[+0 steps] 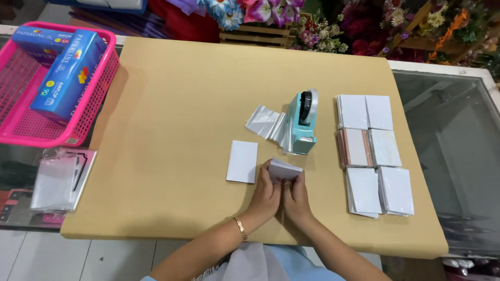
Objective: The person places small white cards into clear plastic bags and seals them. The person handles the cards and bags one at a time, using a tape dispenser to seal the bags after insertion.
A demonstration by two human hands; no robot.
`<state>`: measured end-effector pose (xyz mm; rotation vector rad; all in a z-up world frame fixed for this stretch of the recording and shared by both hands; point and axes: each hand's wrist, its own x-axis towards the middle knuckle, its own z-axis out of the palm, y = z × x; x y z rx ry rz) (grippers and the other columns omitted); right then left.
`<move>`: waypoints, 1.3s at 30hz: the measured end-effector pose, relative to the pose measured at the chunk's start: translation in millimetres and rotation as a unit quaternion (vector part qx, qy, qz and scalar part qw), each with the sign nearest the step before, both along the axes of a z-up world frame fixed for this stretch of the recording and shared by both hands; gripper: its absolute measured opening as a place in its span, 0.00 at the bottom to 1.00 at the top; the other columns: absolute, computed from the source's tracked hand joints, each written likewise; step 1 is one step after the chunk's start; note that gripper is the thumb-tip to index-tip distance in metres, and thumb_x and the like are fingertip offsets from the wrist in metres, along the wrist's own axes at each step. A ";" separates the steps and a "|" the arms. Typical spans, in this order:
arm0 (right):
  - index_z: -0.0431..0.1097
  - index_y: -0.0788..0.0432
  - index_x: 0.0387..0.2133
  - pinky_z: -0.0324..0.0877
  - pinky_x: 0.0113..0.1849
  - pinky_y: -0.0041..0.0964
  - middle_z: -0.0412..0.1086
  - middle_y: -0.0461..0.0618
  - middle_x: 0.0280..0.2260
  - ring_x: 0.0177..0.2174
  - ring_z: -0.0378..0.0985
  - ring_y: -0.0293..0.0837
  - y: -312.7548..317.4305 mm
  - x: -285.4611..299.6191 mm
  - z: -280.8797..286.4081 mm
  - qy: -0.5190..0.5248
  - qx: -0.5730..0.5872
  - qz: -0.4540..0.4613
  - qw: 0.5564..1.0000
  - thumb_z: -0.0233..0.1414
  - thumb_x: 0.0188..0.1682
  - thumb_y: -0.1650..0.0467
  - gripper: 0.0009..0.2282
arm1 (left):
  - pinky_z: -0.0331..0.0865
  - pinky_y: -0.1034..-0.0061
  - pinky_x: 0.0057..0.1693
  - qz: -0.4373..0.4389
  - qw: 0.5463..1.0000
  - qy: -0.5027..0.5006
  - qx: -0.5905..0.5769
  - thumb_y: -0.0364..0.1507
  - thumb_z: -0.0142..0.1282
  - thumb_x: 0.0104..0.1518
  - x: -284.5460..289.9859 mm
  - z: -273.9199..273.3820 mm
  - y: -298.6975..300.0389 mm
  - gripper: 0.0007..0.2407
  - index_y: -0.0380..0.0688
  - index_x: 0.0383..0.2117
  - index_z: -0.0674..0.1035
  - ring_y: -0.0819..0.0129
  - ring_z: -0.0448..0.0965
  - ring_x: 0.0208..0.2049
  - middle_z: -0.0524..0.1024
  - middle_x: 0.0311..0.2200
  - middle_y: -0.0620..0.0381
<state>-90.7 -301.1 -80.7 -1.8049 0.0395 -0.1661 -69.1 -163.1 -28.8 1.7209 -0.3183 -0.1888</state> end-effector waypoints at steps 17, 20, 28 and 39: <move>0.56 0.56 0.63 0.42 0.63 0.63 0.62 0.53 0.59 0.63 0.57 0.53 2.9 -14.1 95.8 -0.157 -0.536 0.043 0.828 0.40 0.55 0.72 0.21 | 0.70 0.67 0.56 0.043 0.995 -0.078 0.041 0.22 0.42 0.61 -5.9 -43.9 -3.0 0.17 0.39 0.57 0.62 0.56 0.73 0.51 0.68 0.52 0.43; 0.61 0.57 0.57 0.56 0.56 0.56 0.69 0.53 0.45 0.48 0.69 0.54 -23.3 -8.1 94.2 -0.117 -0.522 0.048 0.844 0.42 0.52 0.74 0.19 | 0.62 0.57 0.63 -0.023 0.975 -0.166 0.145 0.14 0.39 0.56 4.9 -25.8 0.1 0.19 0.38 0.55 0.66 0.43 0.70 0.54 0.72 0.49 0.42; 0.71 0.51 0.37 0.60 0.28 0.38 0.68 0.46 0.20 0.21 0.67 0.45 -96.0 -7.5 89.8 0.061 -0.303 -0.027 0.951 0.51 0.50 0.69 0.04 | 0.63 0.57 0.61 -0.102 0.943 -0.258 0.183 0.20 0.46 0.56 57.0 56.2 0.1 0.20 0.47 0.57 0.71 0.49 0.71 0.53 0.74 0.51 0.50; 0.77 0.68 0.41 0.71 0.39 0.36 0.80 0.57 0.35 0.36 0.78 0.45 -135.4 -16.2 43.8 0.177 0.131 -0.104 0.970 0.60 0.47 0.75 0.10 | 0.72 0.79 0.43 0.077 0.972 0.116 0.187 0.35 0.56 0.57 116.0 21.6 -7.7 0.06 0.54 0.33 0.85 0.74 0.85 0.37 0.86 0.32 0.65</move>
